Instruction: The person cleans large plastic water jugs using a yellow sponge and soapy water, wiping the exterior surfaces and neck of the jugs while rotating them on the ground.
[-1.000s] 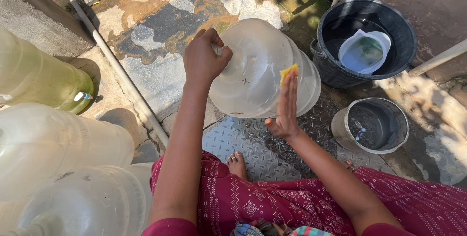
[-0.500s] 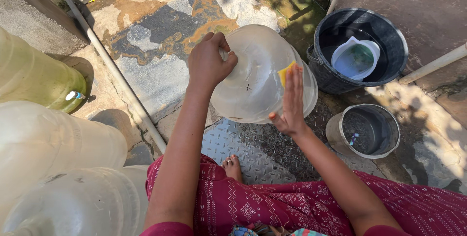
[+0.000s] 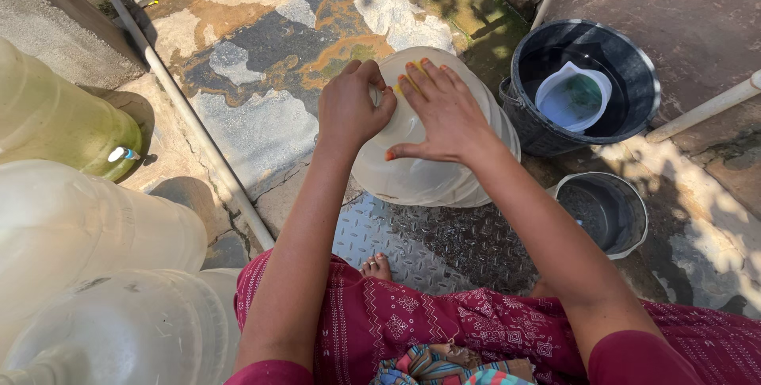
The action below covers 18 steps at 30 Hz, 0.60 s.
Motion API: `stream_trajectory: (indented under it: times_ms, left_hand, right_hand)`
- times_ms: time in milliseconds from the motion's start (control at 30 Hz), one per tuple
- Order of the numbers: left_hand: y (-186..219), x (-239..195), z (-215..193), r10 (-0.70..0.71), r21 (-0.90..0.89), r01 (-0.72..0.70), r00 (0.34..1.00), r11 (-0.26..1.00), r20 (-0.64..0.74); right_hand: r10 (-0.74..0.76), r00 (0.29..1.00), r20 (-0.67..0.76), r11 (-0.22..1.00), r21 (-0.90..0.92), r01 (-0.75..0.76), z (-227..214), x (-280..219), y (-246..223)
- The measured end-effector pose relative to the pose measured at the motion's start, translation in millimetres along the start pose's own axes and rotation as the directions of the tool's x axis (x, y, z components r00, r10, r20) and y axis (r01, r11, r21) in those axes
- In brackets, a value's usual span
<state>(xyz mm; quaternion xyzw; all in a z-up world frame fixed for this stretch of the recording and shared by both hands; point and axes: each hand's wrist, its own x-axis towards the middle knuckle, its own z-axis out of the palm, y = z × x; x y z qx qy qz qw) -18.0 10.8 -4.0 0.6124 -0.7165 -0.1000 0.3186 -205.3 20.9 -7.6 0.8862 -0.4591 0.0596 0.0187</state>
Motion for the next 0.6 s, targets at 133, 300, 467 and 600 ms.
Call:
stream_trajectory:
  times_ms: [133, 300, 467, 600]
  left_hand:
    - [-7, 0, 0, -0.003, -0.031, 0.002, 0.999, 1.000, -0.054]
    - [-26, 4, -5, 0.013, -0.071, -0.017, 0.998, 0.997, -0.056]
    - [-33, 5, -15, 0.003, -0.011, -0.003, 1.000, 1.000, -0.019]
    - [-28, 7, -18, 0.007, 0.021, -0.008, 0.999, 1.000, 0.038]
  right_hand:
    - [0.033, 0.989, -0.147, 0.995, -0.086, -0.046, 52, -54, -79]
    - [-0.043, 0.974, -0.224, 0.999, -0.027, 0.038, 91, -80, -91]
    - [0.105, 0.951, -0.290, 0.987, 0.146, -0.064, 67, -73, -49]
    - [0.075, 0.944, -0.322, 0.983, 0.183, -0.016, 42, -53, -40]
